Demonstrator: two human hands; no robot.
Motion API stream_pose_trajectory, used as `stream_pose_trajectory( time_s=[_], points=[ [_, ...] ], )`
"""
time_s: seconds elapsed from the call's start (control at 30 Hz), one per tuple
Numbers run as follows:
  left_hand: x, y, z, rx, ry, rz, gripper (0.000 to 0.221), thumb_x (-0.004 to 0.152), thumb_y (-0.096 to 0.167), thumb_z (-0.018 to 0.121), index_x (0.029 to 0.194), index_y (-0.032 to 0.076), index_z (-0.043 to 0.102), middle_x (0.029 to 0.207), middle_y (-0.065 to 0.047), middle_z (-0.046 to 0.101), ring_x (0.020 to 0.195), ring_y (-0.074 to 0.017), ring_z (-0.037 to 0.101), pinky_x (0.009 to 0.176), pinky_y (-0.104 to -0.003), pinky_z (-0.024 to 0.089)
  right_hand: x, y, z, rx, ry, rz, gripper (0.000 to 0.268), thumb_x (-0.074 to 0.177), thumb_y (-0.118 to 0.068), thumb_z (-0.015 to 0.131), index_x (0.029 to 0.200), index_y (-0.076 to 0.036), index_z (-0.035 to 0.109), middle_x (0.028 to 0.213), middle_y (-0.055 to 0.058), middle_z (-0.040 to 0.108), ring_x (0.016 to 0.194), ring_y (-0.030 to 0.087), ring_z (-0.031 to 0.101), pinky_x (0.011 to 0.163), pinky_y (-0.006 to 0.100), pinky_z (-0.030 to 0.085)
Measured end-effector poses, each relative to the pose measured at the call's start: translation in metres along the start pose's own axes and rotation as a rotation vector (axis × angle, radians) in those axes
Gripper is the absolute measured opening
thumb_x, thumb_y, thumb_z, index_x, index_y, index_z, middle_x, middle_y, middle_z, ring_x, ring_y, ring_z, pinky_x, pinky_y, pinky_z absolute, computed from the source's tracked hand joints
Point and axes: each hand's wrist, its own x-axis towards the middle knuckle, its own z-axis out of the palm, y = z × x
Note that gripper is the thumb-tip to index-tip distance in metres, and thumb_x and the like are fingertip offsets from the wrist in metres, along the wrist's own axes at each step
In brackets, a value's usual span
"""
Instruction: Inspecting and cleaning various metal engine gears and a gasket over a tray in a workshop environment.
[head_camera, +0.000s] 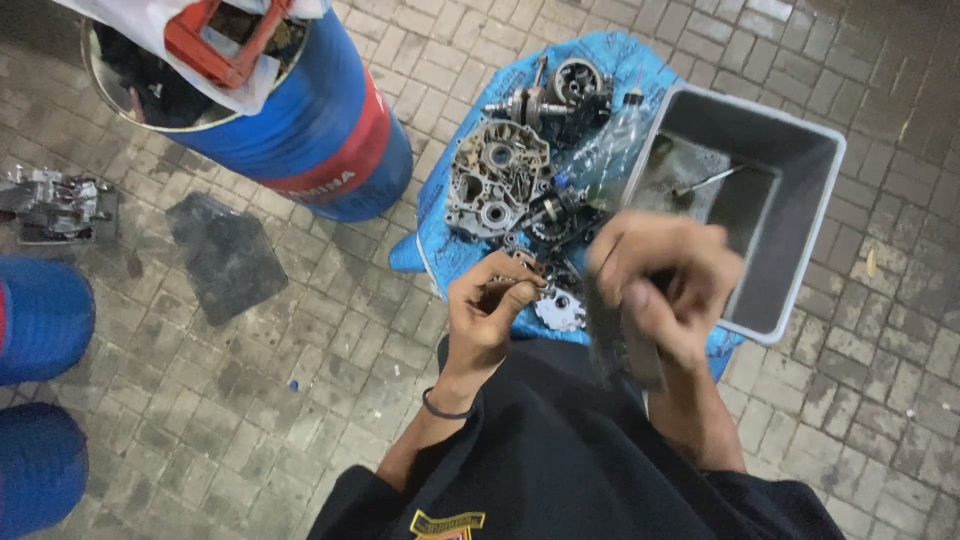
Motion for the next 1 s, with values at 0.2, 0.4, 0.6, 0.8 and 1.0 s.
stream_pose_trajectory(
  time_s=[0.2,0.4,0.6,0.8,1.0],
  points=[
    [-0.001,0.012,0.000,0.027,-0.034,-0.040,0.012,0.102,0.016,0.069,0.093,0.008,0.072,0.056,-0.004,0.051,0.053,-0.0042,0.026,0.052,-0.024,0.032,-0.010,0.044,-0.048,-0.441,-0.161,-0.185,0.013,0.074,0.001,0.060,0.079,0.002,0.072,0.055,0.011,0.056,0.045,0.023,0.044,0.043,0.035,0.039],
    [-0.002,0.015,0.018,0.045,-0.054,-0.085,0.006,0.094,0.012,0.076,0.091,0.007,0.074,0.058,-0.003,0.052,0.052,-0.0057,0.033,0.052,-0.024,0.033,-0.014,0.002,0.000,-0.111,-0.081,0.028,0.015,0.079,-0.006,0.058,0.068,-0.002,0.068,0.051,0.005,0.057,0.044,0.019,0.044,0.045,0.029,0.042],
    [0.001,0.004,-0.003,0.015,-0.049,-0.082,0.008,0.101,0.013,0.071,0.095,0.008,0.074,0.063,-0.010,0.062,0.055,-0.0079,0.037,0.054,-0.030,0.037,-0.013,-0.007,-0.001,-0.244,-0.133,-0.003,0.021,0.077,-0.015,0.055,0.072,-0.006,0.073,0.057,0.001,0.058,0.050,0.019,0.053,0.050,0.026,0.050],
    [-0.003,0.019,-0.014,0.023,-0.064,-0.106,0.011,0.101,0.011,0.069,0.092,0.007,0.074,0.058,-0.006,0.054,0.054,-0.0065,0.033,0.055,-0.024,0.037,-0.011,0.031,-0.028,-0.509,-0.193,-0.181,0.025,0.068,-0.006,0.055,0.081,0.001,0.076,0.053,0.007,0.052,0.046,0.021,0.045,0.046,0.033,0.043],
    [-0.019,0.011,-0.016,-0.008,-0.024,-0.154,0.008,0.096,0.014,0.076,0.093,0.007,0.074,0.064,-0.008,0.064,0.051,-0.0091,0.045,0.055,-0.028,0.043,-0.019,0.026,0.006,-0.174,-0.235,-0.105,0.022,0.078,-0.004,0.052,0.077,-0.002,0.074,0.057,0.008,0.059,0.045,0.025,0.053,0.047,0.033,0.050]
  ],
)
